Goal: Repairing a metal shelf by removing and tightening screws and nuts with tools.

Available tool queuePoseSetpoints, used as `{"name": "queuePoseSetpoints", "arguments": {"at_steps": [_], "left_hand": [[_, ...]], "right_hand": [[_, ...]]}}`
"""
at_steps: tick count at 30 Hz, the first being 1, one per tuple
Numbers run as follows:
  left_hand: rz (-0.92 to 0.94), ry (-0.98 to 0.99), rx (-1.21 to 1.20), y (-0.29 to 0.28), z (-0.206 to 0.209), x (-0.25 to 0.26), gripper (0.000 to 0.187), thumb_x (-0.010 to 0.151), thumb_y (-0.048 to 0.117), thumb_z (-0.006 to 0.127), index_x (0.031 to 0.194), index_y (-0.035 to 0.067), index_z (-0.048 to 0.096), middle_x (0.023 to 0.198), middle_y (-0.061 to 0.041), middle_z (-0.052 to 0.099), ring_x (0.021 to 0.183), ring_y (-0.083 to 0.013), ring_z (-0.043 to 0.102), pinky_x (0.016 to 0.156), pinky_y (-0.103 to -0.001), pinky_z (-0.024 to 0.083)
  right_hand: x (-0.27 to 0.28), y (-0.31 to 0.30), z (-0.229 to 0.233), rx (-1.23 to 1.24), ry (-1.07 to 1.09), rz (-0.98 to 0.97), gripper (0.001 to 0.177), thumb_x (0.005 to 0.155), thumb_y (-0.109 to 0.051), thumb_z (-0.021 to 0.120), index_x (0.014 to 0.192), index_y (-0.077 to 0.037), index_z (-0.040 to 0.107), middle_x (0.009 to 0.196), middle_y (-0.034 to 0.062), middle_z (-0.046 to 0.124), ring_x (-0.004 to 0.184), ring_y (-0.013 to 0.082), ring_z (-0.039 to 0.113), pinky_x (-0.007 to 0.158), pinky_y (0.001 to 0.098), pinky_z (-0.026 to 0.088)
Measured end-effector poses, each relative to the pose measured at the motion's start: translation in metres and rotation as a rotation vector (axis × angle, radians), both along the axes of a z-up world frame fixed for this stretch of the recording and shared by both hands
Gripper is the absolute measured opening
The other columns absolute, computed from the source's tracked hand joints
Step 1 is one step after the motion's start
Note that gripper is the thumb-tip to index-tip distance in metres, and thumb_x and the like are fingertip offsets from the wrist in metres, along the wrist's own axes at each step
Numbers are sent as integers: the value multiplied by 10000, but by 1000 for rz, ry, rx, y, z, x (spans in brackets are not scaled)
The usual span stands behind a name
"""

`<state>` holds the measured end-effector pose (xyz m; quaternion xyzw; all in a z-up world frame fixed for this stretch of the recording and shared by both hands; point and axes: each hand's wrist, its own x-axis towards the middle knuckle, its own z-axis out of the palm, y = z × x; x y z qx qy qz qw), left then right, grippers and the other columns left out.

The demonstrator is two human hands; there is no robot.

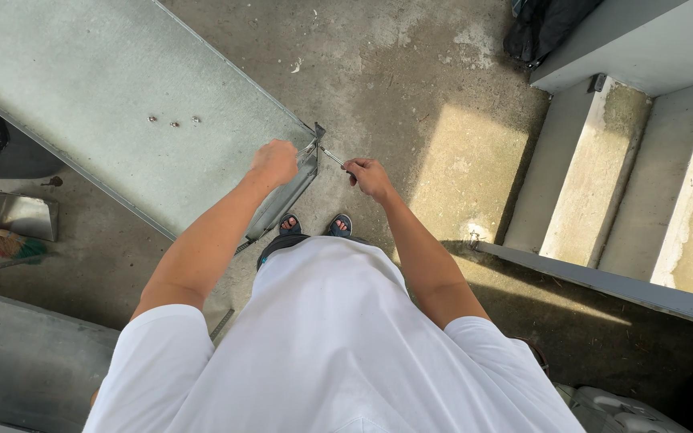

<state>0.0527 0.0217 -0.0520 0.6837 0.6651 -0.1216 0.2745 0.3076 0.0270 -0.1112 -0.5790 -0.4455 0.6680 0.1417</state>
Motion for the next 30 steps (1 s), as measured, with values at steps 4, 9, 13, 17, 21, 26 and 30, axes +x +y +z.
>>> {"name": "queuePoseSetpoints", "arguments": {"at_steps": [4, 9, 13, 17, 21, 26, 30], "left_hand": [[42, 33, -53, 13, 5, 11, 218, 900, 145, 665, 1029, -4, 759, 1088, -226, 721, 1035, -391, 705, 886, -461, 587], [104, 44, -99, 12, 2, 10, 201, 855, 64, 658, 1008, -20, 759, 1100, -235, 727, 1013, -408, 718, 849, -461, 608], [110, -31, -7, -16, 0, 0, 200, 914, 147, 642, 1028, 39, 767, 1041, -231, 730, 967, -418, 710, 841, -482, 587], [126, -117, 147, -46, -16, -7, 218, 977, 205, 608, 1114, 112, 750, 924, -202, 737, 872, -415, 709, 798, -513, 574], [120, -162, 214, -49, -19, -11, 233, 1005, 229, 587, 1158, 112, 717, 858, -180, 739, 815, -397, 712, 767, -512, 576], [151, -164, 149, -47, 0, -9, 238, 1030, 270, 551, 1123, 114, 704, 813, -171, 724, 776, -390, 705, 739, -518, 566], [142, -177, 184, -49, -4, -8, 239, 1029, 278, 543, 1094, 111, 703, 778, -163, 716, 758, -384, 704, 732, -513, 561]], "right_hand": [[2, 4, -13, 24, -41, 18, 280, 954, -318, 667, 1024, -80, 798, 632, 9, 615, 517, 77, 448, 477, 284, 352], [2, 4, -24, 273, -75, 11, 280, 908, -295, 679, 1042, -77, 795, 662, -12, 672, 580, 61, 601, 559, 249, 478], [2, 10, -19, 159, -87, 45, 289, 920, -300, 663, 1022, -76, 816, 640, 7, 641, 575, 71, 539, 538, 273, 421], [2, 12, -20, 145, -70, 29, 279, 918, -276, 646, 1009, -77, 818, 643, 12, 644, 569, 75, 544, 535, 277, 416], [8, 9, -29, 145, -120, 22, 271, 904, -264, 659, 982, -61, 822, 639, 23, 648, 579, 85, 583, 547, 279, 442], [2, 11, -26, 174, -56, 27, 276, 909, -264, 651, 994, -53, 808, 660, 16, 651, 586, 93, 581, 555, 281, 453], [3, 12, -26, 171, -34, 40, 285, 918, -264, 642, 987, -45, 811, 653, 15, 641, 568, 79, 570, 534, 260, 441]]}}
